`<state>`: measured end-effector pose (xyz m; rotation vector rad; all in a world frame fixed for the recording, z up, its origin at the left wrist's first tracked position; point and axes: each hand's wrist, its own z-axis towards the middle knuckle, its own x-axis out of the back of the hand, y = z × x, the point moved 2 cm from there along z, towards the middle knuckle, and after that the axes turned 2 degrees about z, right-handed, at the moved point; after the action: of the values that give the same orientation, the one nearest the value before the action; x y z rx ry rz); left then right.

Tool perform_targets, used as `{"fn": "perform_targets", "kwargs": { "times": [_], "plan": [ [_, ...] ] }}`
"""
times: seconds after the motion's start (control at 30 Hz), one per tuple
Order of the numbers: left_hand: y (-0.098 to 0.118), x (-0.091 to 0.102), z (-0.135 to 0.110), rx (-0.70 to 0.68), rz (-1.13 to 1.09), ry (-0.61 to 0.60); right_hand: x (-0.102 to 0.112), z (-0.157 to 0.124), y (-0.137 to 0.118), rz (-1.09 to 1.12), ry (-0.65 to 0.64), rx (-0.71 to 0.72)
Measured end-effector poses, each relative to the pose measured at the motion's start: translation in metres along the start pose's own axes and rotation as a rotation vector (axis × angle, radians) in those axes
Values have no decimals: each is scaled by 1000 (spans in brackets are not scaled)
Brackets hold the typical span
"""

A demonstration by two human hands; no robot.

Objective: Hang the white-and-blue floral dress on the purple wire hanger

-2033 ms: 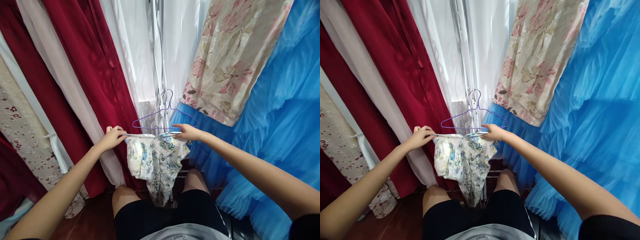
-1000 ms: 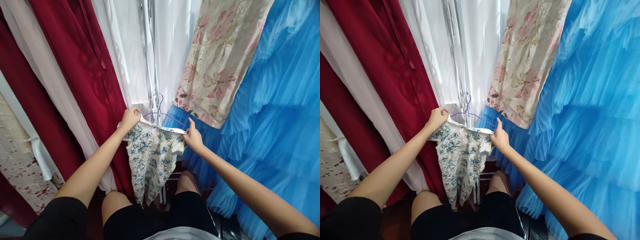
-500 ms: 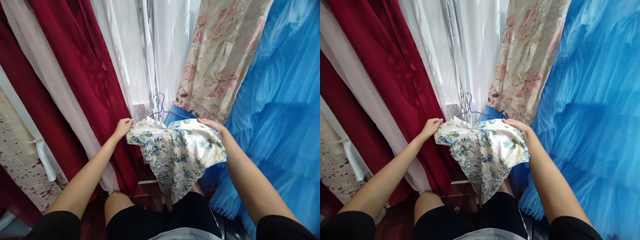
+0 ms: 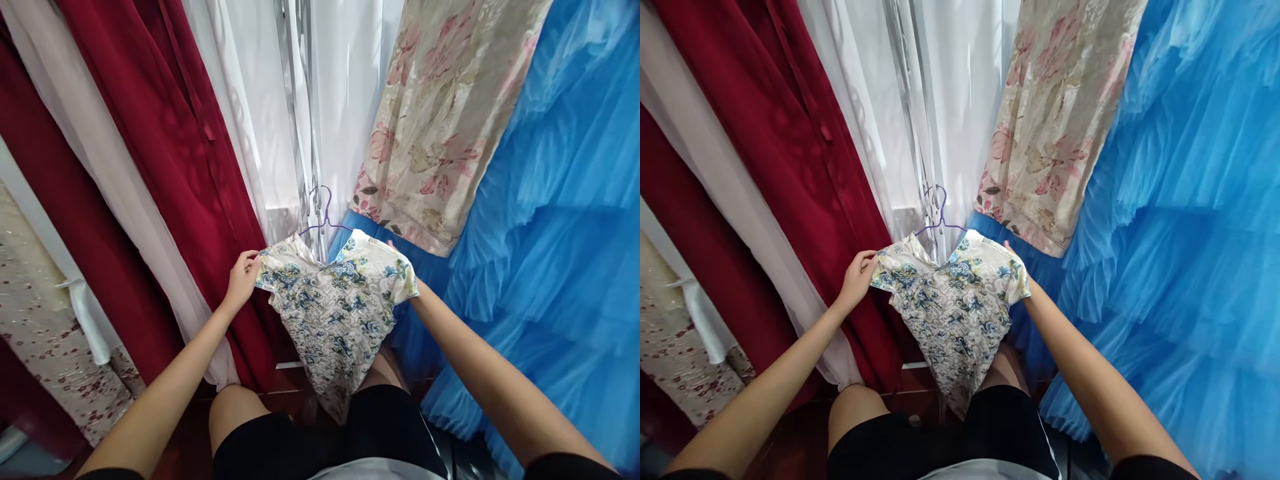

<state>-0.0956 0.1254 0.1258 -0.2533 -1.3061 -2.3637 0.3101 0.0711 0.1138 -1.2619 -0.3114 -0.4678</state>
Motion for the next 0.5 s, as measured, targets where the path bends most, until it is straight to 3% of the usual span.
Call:
{"fn": "perform_targets", "kwargs": {
  "times": [0.13, 0.27, 0.4, 0.5],
  "plan": [
    [21, 6, -27, -277, 302, 42, 6, -27, 5, 332, 54, -88],
    [54, 8, -14, -419, 348, 137, 16, -32, -15, 598, 106, -149],
    [88, 4, 16, -473, 435, 82, 23, -37, -43, 655, 255, -78],
    [105, -12, 22, -591, 597, 4, 9, -73, -49, 485, 145, -30]
  ]
}}
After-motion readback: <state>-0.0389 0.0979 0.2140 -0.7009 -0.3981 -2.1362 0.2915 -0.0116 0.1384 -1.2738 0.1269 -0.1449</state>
